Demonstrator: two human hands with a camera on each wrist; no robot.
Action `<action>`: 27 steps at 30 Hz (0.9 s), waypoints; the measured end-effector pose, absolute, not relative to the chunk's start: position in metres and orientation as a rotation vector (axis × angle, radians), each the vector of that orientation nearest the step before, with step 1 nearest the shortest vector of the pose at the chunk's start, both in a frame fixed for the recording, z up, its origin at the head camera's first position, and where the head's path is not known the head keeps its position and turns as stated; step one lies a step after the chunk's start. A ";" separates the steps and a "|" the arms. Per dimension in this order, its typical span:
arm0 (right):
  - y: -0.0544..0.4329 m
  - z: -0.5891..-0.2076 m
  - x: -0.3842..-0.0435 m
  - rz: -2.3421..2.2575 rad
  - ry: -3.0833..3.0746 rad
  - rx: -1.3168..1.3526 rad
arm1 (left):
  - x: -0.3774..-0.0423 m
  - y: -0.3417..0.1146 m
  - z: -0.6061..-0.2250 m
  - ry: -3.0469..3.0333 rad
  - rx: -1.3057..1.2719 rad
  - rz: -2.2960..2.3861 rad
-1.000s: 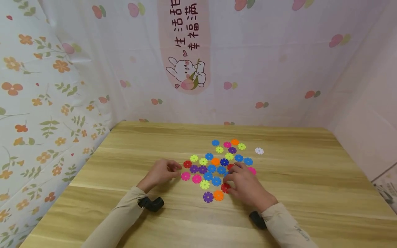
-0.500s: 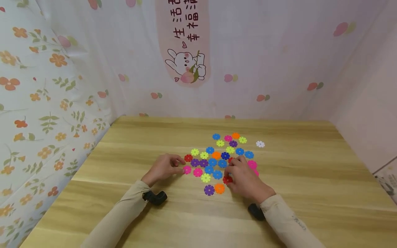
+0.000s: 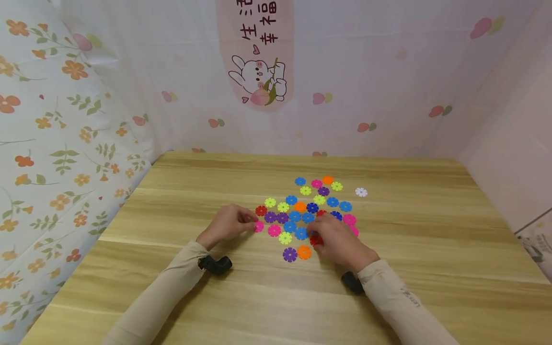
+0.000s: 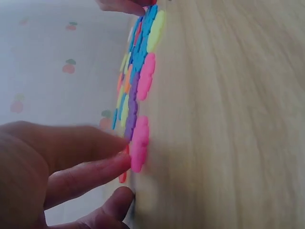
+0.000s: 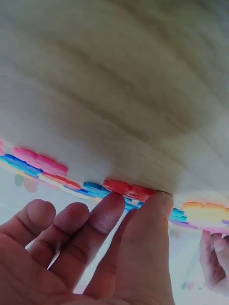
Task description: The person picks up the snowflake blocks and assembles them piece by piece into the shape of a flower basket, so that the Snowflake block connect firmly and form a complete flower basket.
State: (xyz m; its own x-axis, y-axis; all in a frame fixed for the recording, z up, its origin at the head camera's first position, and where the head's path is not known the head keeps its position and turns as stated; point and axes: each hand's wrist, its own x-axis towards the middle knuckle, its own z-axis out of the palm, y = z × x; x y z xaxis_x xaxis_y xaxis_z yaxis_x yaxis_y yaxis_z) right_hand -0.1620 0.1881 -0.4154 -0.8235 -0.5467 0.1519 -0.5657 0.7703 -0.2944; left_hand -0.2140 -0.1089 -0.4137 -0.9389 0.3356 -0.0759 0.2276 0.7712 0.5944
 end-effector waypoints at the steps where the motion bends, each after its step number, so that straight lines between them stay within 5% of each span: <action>1: 0.188 -0.415 -0.162 0.500 -2.905 0.908 | -0.214 -0.108 -0.413 2.796 0.458 0.888; 16: 0.208 -0.405 -0.175 0.516 -2.954 1.123 | -0.221 -0.092 -0.410 2.802 0.565 0.792; 27: 0.205 -0.408 -0.181 0.584 -3.035 1.048 | -0.220 -0.103 -0.413 2.693 0.568 1.043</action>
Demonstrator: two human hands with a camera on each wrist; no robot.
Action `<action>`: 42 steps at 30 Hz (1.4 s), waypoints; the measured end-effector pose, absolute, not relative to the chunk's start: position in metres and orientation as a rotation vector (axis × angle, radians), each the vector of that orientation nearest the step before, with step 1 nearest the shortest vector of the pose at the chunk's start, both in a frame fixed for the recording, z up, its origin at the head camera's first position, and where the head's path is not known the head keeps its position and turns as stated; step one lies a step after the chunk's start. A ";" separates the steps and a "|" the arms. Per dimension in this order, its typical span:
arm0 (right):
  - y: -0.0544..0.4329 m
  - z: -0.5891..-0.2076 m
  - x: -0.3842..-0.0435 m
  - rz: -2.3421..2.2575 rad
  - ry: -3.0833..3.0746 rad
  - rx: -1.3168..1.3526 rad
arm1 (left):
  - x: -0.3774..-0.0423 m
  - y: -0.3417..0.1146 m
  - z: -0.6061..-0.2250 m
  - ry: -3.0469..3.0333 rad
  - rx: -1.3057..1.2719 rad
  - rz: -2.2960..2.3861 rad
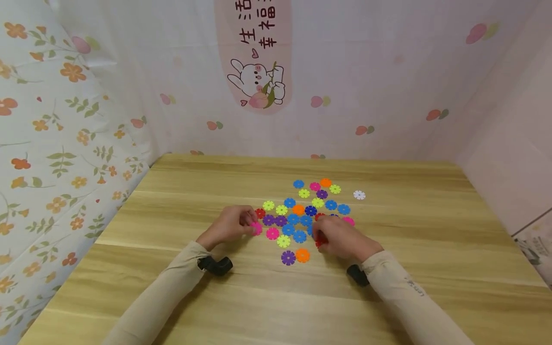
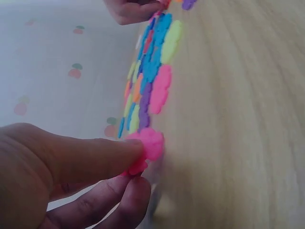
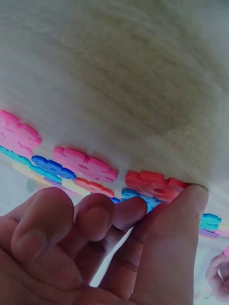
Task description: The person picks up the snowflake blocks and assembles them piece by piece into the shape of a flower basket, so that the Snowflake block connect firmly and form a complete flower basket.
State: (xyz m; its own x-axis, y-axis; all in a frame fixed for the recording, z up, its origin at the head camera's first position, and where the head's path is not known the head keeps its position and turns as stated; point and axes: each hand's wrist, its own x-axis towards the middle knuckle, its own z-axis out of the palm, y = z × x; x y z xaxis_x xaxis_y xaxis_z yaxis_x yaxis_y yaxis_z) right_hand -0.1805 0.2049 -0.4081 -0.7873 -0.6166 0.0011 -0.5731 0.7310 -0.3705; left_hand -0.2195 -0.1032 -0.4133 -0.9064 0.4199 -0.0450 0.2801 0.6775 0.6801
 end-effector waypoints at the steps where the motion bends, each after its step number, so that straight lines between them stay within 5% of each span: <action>1: 0.204 -0.409 -0.180 -0.548 2.801 -0.955 | -0.219 -0.104 -0.413 2.689 0.561 1.050; 42: 0.209 -0.407 -0.184 -0.619 2.847 -0.679 | -0.215 -0.097 -0.405 2.407 0.427 1.467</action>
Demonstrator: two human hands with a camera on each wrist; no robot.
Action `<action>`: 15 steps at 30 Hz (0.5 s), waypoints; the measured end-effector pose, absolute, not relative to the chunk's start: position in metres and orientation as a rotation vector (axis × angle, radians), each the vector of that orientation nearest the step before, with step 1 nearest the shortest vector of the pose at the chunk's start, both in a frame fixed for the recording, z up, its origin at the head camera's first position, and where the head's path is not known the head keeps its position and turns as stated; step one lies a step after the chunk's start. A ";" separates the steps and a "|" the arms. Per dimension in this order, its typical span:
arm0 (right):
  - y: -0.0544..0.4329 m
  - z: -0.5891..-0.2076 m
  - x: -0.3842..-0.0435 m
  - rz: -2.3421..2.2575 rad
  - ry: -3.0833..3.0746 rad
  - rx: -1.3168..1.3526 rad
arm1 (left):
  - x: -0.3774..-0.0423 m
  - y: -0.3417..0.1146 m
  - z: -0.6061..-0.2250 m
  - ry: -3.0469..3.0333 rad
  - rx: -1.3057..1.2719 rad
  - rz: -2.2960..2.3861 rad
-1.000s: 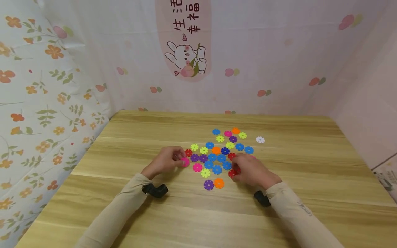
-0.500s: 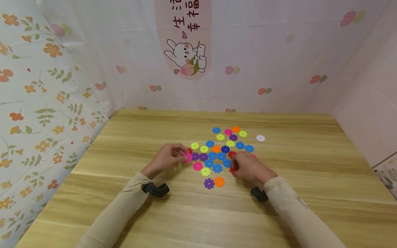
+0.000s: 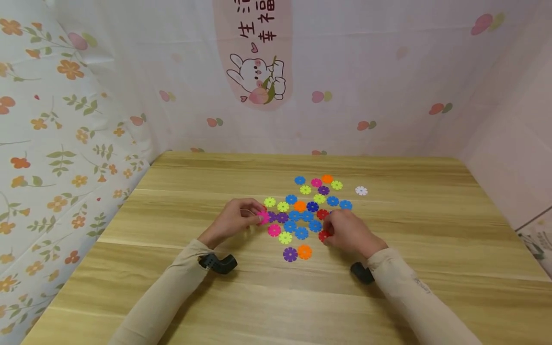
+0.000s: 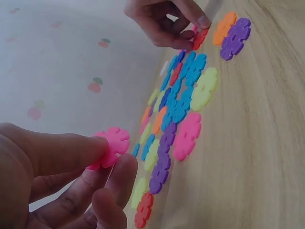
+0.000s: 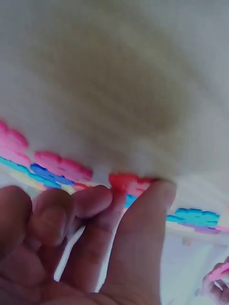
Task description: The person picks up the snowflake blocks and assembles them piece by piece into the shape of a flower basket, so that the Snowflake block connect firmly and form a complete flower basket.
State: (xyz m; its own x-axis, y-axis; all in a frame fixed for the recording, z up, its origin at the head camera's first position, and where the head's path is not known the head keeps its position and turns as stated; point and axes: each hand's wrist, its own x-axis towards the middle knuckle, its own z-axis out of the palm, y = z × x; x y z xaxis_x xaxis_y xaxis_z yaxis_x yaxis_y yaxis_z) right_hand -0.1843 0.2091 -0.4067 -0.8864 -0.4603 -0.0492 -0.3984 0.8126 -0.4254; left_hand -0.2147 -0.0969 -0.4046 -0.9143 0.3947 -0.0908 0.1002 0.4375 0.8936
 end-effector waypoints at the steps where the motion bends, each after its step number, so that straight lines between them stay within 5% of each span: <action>1: 0.208 -0.405 -0.186 -0.637 2.814 -0.670 | -0.215 -0.097 -0.404 2.408 0.429 1.470; 15: 0.204 -0.393 -0.204 -0.559 2.587 -0.640 | -0.211 -0.096 -0.403 2.432 0.432 1.468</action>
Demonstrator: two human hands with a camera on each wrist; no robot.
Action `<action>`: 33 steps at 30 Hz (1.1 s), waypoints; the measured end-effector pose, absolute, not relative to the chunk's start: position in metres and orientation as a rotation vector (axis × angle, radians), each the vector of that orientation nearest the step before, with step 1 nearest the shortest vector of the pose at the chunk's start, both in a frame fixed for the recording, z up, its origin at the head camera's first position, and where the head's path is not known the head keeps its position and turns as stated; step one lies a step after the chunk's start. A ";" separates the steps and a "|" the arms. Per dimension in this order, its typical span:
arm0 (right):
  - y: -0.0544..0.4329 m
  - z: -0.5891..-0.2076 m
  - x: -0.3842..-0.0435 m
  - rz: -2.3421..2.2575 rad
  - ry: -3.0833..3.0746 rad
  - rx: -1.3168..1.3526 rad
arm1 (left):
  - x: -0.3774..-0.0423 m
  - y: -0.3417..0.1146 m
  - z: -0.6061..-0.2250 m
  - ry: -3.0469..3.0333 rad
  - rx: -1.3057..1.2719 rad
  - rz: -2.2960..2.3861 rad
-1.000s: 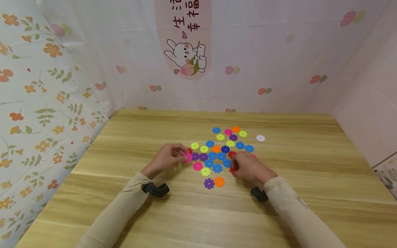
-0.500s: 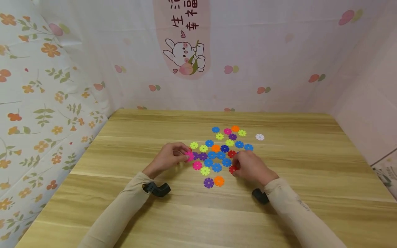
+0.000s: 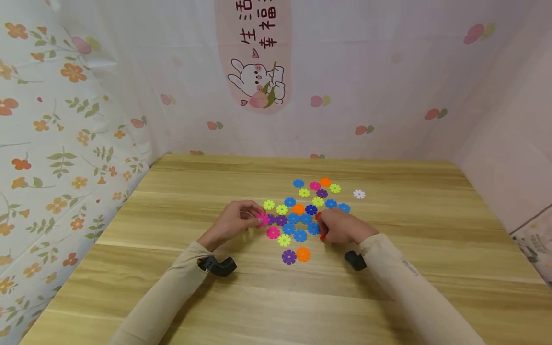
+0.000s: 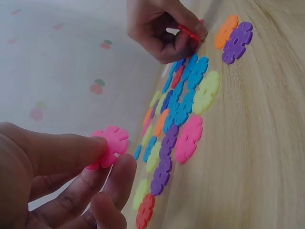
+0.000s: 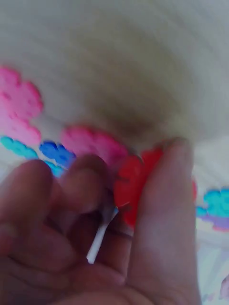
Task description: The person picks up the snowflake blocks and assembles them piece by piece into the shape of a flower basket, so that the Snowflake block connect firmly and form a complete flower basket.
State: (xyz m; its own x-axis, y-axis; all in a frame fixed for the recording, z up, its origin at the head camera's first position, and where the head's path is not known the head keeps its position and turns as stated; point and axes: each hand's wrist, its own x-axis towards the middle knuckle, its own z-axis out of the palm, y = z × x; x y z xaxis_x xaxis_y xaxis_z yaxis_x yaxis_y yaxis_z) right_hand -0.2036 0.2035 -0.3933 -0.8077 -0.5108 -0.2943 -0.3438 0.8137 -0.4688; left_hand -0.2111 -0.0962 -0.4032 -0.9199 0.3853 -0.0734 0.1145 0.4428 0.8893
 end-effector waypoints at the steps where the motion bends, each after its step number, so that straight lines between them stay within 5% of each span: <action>1: 0.205 -0.395 -0.204 -0.576 2.604 -0.657 | -0.211 -0.097 -0.403 2.432 0.433 1.471; 21: 0.197 -0.402 -0.197 -1.490 2.488 -0.515 | -0.210 -0.080 -0.404 2.301 0.479 1.585; 33: 0.163 -0.398 -0.186 -1.652 2.784 -0.677 | -0.207 -0.064 -0.396 2.166 0.578 1.751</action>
